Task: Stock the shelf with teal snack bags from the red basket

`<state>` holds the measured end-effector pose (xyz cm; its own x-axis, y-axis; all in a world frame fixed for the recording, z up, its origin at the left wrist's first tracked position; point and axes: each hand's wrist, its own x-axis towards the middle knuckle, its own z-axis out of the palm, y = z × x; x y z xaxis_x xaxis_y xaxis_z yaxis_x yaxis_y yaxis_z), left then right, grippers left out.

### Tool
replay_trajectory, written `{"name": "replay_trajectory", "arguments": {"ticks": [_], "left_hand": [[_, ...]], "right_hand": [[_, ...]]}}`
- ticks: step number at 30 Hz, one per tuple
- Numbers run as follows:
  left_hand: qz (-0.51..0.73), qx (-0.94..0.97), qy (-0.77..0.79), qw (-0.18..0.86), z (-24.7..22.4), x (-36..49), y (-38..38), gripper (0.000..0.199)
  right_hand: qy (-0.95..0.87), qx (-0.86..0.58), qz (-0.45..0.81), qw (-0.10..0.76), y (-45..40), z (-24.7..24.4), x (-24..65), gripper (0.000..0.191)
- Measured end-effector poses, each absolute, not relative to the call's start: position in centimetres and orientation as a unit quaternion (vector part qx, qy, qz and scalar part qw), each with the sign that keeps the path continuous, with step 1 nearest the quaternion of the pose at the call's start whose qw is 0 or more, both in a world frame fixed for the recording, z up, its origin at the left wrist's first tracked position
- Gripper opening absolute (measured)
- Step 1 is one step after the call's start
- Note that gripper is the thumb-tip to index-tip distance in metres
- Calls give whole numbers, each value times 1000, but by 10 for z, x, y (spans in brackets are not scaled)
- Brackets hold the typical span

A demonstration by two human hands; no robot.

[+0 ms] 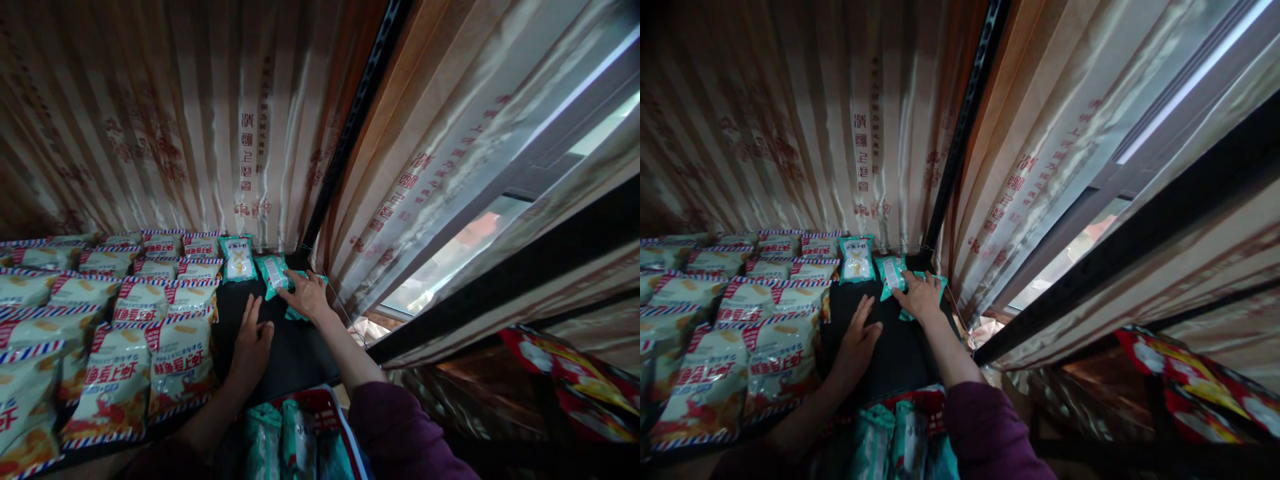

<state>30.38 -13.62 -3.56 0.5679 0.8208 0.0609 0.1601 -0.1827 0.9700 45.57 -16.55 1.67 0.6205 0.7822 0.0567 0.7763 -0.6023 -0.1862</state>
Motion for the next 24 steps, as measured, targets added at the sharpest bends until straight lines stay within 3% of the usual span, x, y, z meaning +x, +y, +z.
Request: {"name": "replay_trajectory", "arguments": {"ticks": [9, 13, 18, 24], "left_hand": [[308, 696, 342, 550, -38, 304, -133, 55], [331, 737, 363, 464, -38, 301, -131, 49], [383, 781, 363, 334, -33, 294, -128, 41], [396, 860, 277, 163, -21, 288, -136, 35]], "right_hand": [[-465, -873, -22, 142, -191, 16, 437, 30], [-502, -836, -7, 222, -207, 10, 428, 23], [-501, -782, -50, 367, -215, 4, 432, 35], [-408, -872, -55, 265, -214, 3, 441, 47]]}}
